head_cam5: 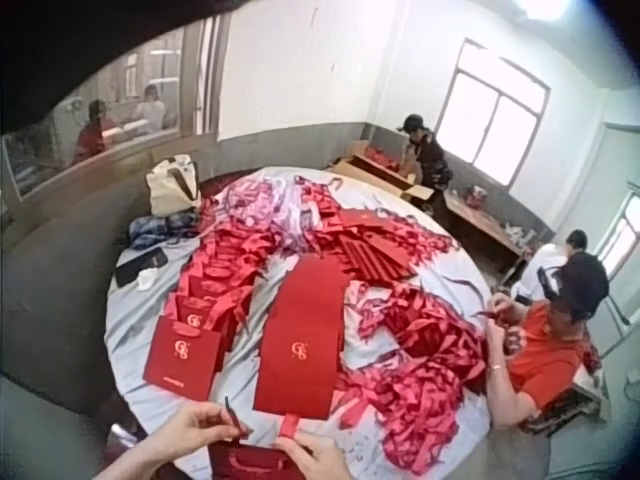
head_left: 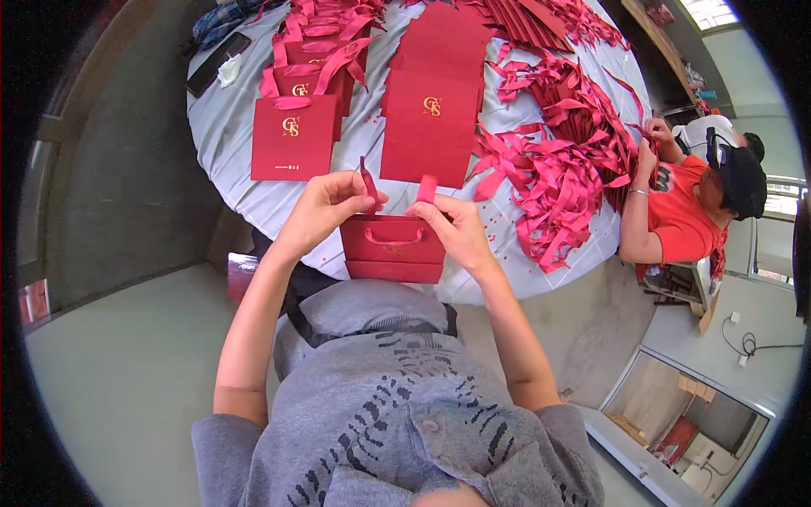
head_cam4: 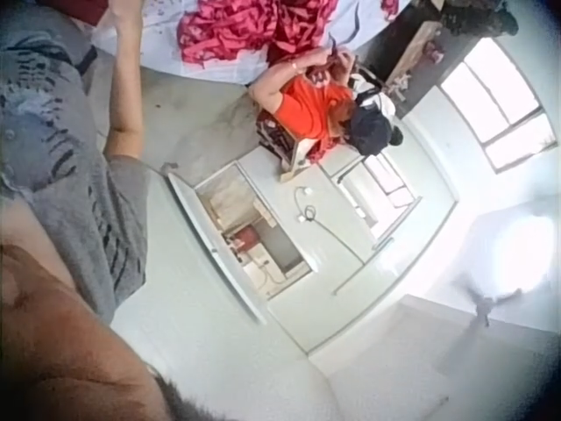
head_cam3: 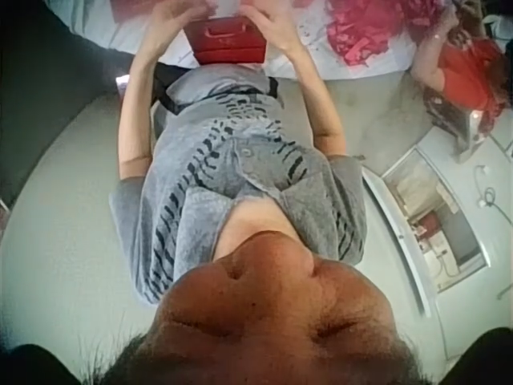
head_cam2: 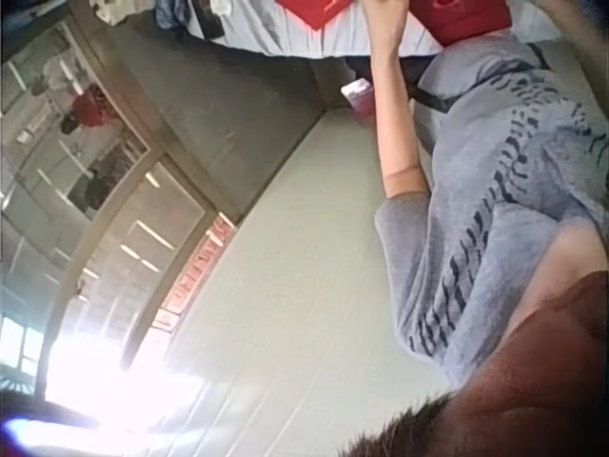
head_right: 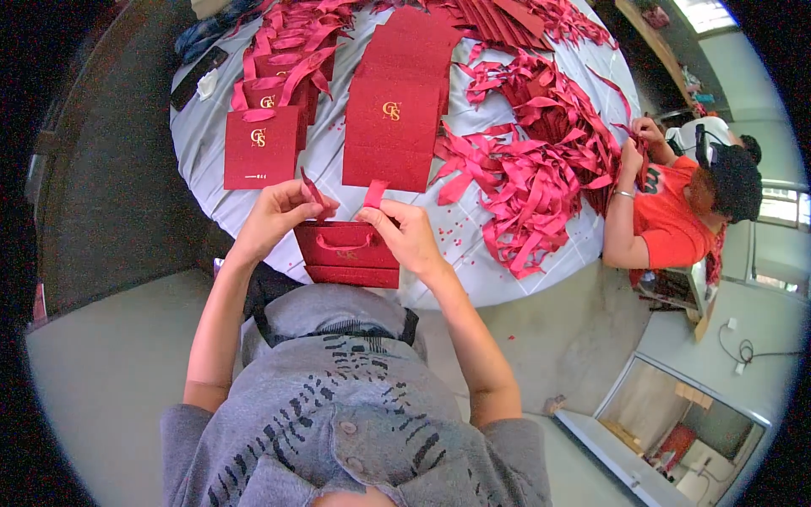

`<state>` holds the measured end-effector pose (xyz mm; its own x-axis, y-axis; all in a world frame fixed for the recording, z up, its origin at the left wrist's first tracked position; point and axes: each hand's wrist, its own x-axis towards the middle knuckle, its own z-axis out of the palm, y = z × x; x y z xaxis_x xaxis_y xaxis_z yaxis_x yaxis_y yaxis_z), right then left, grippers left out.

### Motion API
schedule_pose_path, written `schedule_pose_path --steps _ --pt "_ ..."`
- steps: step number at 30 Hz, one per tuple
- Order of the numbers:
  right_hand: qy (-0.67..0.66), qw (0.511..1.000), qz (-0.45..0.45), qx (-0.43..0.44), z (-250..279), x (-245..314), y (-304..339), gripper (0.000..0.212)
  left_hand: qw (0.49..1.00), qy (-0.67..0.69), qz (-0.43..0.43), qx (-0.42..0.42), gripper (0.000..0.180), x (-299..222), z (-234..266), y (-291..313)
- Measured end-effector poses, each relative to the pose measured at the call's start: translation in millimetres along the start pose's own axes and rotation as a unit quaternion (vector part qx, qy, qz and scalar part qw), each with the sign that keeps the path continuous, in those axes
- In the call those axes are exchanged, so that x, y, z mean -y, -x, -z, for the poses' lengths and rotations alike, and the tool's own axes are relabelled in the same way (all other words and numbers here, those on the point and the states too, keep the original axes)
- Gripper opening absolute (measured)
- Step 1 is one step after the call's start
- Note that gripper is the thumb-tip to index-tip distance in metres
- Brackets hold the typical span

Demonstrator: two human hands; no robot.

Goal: The person attaches ribbon handles to paper gift bags by hand, threading ribbon strips through the slots and stacking the assembled bags on the table.

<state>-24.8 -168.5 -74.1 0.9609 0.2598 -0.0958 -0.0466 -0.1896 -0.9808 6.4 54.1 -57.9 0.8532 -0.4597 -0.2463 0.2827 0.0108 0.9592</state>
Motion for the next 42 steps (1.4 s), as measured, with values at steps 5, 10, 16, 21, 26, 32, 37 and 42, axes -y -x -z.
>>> schedule_pose_path --steps 5,10,16,21,26,32,37,42 --pt "-0.009 1.0 -0.008 -0.003 -3.0 -1.0 1.4 0.019 0.999 0.043 -0.01 -0.013 0.007 11.9 -8.6 -5.3" --pt "0.04 0.998 0.029 -0.026 -16.1 2.5 8.4 0.015 0.967 -0.133 -0.009 -0.217 0.007 33.4 -12.9 -9.2" --pt "0.115 0.986 0.097 -0.074 -29.4 9.8 14.6 0.016 0.954 0.037 0.072 -0.288 0.019 21.9 -16.2 -4.7" --pt "0.1 0.982 0.057 -0.147 -33.9 2.8 15.9 0.022 0.956 0.195 0.109 -0.189 0.025 24.1 -4.8 4.3" --pt "0.05 0.98 0.077 -0.177 -35.3 -10.6 15.9 0.022 0.972 0.218 0.092 -0.013 0.027 28.8 1.2 19.3" --pt "0.109 0.977 0.081 -0.164 -33.3 -15.0 17.5 0.024 0.989 0.097 0.082 -0.07 0.021 31.6 -9.9 18.0" --pt "0.168 0.965 0.061 -0.191 -40.1 -7.6 23.4 0.021 0.955 -0.183 0.037 -0.229 0.014 35.9 -31.5 19.4" --pt "0.151 0.952 0.086 -0.254 -47.2 -6.4 21.2 0.025 0.941 -0.183 -0.051 -0.279 0.014 36.5 -43.9 18.7"
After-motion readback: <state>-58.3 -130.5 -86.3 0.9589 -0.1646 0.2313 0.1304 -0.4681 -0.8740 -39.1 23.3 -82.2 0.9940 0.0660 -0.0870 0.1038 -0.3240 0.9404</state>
